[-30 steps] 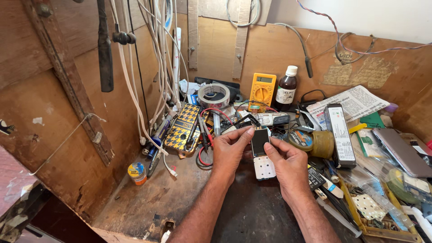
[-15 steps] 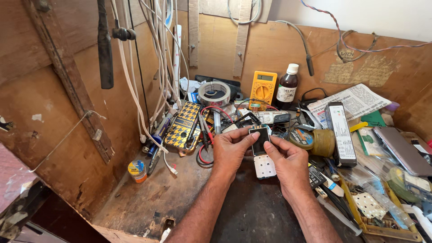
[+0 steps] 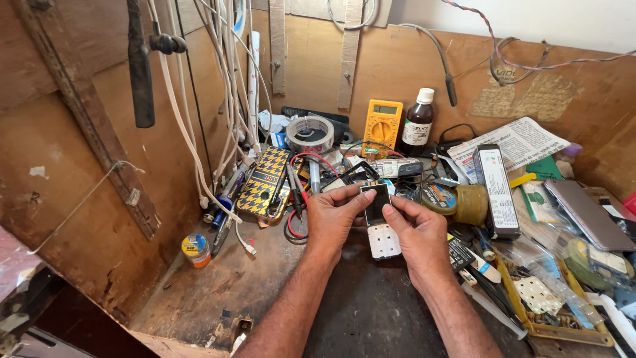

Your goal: The person disassembles a small electronic device, likely a mobile phone, by removing the back cover and battery. They then use a screwdriver to unscrew components on the circuit board and manipulate internal parts before reassembling the device.

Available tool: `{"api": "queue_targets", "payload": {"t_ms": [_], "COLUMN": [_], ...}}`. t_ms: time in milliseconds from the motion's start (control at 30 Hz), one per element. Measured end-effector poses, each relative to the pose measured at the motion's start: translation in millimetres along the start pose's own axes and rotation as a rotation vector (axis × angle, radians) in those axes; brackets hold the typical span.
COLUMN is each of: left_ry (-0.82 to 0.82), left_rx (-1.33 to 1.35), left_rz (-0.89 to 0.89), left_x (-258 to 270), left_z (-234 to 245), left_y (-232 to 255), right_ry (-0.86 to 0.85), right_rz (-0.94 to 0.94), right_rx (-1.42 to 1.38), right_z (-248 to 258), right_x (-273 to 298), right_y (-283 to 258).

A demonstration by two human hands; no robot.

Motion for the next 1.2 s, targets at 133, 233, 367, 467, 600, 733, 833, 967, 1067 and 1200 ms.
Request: {"api": "queue_targets", "payload": {"t_ms": [133,233,367,467,600,733,833,967,1067,1200], "left_ry": [-0.005,-0.004,-0.013,0.006,0.033,0.039,0.012,0.015,0.012,0.048], "left_rx": [-0.006,-0.001,0.011,0.045,0.126,0.113,0.104,0.045,0.040,0.086], "left_rz": [0.011,0.021,0.007,0.010,0.048,0.030,0.014,0.004,0.004,0.029], "left_x": [0,0,0,-1,-2,-3,-3,-3,-2,-3], "left_z": [1,1,1,5,6,6,4,4,3,7], "left_y": [-2,-3,-1,1,-1,-1,0,1,0,-1], "right_ry": [0.005,0.001,-0.039,-0.056,-0.055,-0.064,-0.026,0.005,0.007,-0.063], "right_rz": [-0.020,-0.023,-0.042,-0.058,-0.136,-0.119,-0.063,-0.048,-0.034,-0.090], "right_rx": [-0.002,0.005,-0.027,-0.125,-0.221,-0.210,-0.151,-0.106,-0.089,-0.198], "right_z": [0,-1,-6,-8,-7,-6,-1,3,4,-2], "right_x": [0,1,4,6,6,5,2,0,0,1], "right_y": [2,0,-4,-8,-7,-4,-3,0,1,2]}}
Point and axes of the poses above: each hand's wrist, its own x-axis away from the middle knuckle, its own z-axis out of the back of the hand, y = z × x, the point moved 9 cm from there along -x, towards the middle knuckle, and after that the axes turned 6 degrees about -z, right-handed, at the moved point
